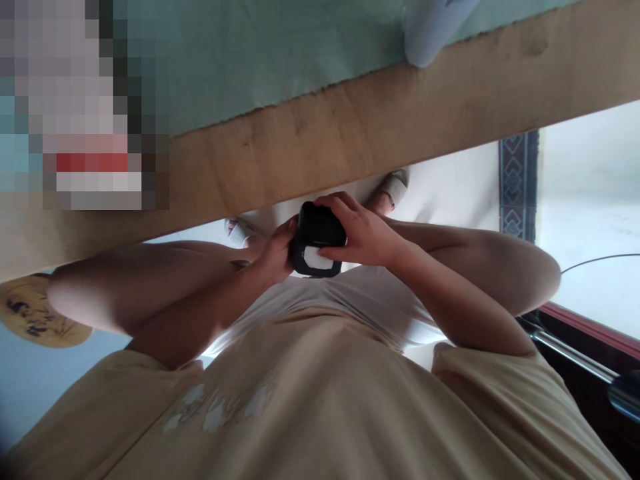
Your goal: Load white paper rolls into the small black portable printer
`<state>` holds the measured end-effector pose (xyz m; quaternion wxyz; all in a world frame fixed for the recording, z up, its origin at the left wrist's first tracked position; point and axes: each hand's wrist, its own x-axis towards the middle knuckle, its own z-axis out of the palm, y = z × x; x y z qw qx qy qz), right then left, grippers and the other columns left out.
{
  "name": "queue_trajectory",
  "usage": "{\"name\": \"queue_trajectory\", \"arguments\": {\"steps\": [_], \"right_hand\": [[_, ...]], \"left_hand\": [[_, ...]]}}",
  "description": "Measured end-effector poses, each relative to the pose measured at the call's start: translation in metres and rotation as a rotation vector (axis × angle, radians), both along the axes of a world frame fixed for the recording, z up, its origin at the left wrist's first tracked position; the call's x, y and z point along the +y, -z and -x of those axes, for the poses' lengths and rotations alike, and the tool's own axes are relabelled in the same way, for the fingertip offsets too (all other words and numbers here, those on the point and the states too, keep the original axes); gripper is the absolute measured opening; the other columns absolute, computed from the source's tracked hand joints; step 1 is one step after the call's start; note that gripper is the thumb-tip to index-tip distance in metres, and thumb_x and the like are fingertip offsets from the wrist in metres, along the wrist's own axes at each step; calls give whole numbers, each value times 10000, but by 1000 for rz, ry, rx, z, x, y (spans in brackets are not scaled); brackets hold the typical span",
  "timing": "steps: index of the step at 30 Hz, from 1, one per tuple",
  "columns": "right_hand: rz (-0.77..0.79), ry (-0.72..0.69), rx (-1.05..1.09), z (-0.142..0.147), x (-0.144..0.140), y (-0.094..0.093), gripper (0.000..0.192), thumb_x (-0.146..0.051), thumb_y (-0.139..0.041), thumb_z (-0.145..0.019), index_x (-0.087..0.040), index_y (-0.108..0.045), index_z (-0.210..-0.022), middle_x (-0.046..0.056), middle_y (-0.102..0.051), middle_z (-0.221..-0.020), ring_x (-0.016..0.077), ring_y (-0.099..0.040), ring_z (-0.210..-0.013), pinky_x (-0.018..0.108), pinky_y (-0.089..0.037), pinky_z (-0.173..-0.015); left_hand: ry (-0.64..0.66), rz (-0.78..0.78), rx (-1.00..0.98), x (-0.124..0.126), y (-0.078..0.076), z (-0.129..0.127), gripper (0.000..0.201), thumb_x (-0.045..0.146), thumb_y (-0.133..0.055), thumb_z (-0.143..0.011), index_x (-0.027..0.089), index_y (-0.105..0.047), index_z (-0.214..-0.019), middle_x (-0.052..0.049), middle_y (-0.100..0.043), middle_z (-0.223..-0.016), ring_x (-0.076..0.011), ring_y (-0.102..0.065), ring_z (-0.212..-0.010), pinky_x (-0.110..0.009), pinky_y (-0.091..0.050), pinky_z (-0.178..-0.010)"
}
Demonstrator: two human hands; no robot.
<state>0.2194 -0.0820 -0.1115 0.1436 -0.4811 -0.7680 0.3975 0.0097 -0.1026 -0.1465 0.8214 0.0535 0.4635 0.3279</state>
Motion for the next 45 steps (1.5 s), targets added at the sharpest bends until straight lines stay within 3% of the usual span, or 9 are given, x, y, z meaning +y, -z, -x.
{"name": "queue_trajectory", "arguments": {"steps": [6, 11, 15, 20, 24, 30, 36, 41, 45], "right_hand": [[-91, 40, -40, -1, 3, -12, 695, -667, -658, -842, -187, -631, -1344, 154, -644, -1265, 305, -626, -1175, 467, -543, -960], [-198, 208, -134, -4, 9, -21, 409, -518, -541, -948, -195, -717, -1126, 127, -691, -1062, 271, -646, -1035, 450, -545, -926], [-343, 349, -318, -2, 9, -17, 369, -431, -455, -987, -207, -740, -1056, 135, -697, -1047, 293, -629, -1037, 465, -512, -905], [-173, 95, -488, 16, 1, -19, 395, -418, -428, -1014, -227, -773, -1009, 99, -707, -897, 209, -590, -829, 362, -377, -722], [-78, 33, -511, 30, -7, -22, 310, -325, -502, -973, -215, -770, -1083, 87, -741, -1085, 133, -543, -718, 318, -211, -614], [72, 21, -501, 33, -6, -17, 333, -323, -582, -905, -205, -731, -1179, 122, -766, -992, 184, -597, -727, 301, -338, -683], [218, 41, -294, 11, 2, -35, 486, -304, -603, -791, -170, -661, -1254, 104, -748, -958, 193, -622, -756, 315, -444, -711], [400, -90, 112, 3, 4, -54, 399, -344, -504, -915, -149, -581, -1255, 47, -703, -921, 117, -617, -727, 235, -492, -625], [202, -212, 345, 9, 7, -83, 146, -298, -625, -947, -180, -608, -1030, 26, -659, -891, 97, -592, -769, 232, -504, -676]], "left_hand": [[-17, 62, 1, 5, -3, -6, 399, 526, -785, -777, 187, -689, -965, -31, -737, -900, -223, -695, -917, -332, -536, -805], [60, 10, 69, 2, -2, -6, 567, 550, -887, -650, 229, -653, -1055, 2, -733, -889, -205, -704, -863, -317, -515, -765], [78, 21, 76, 0, -4, -6, 611, 566, -912, -612, 227, -642, -1043, -1, -740, -914, -201, -706, -862, -317, -527, -769], [48, 3, 88, 2, -9, -8, 604, 571, -910, -614, 222, -628, -1019, 8, -734, -918, -188, -689, -872, -306, -530, -786], [13, -24, 117, 1, -8, -8, 544, 522, -903, -642, 219, -629, -1001, 23, -709, -909, -170, -671, -911, -290, -518, -833], [31, -44, 142, -3, -7, -7, 484, 482, -892, -674, 211, -637, -984, 32, -686, -884, -153, -650, -897, -267, -486, -801], [63, -1, 139, -4, -10, -9, 554, 539, -892, -657, 212, -626, -1017, 23, -694, -850, -171, -664, -847, -270, -470, -715], [33, 22, 148, -1, -12, -8, 578, 565, -898, -628, 214, -621, -995, 21, -705, -839, -160, -667, -792, -269, -481, -683], [35, 20, 135, -1, -16, -9, 548, 553, -897, -645, 220, -630, -989, 29, -707, -840, -141, -665, -764, -251, -479, -647]]}}
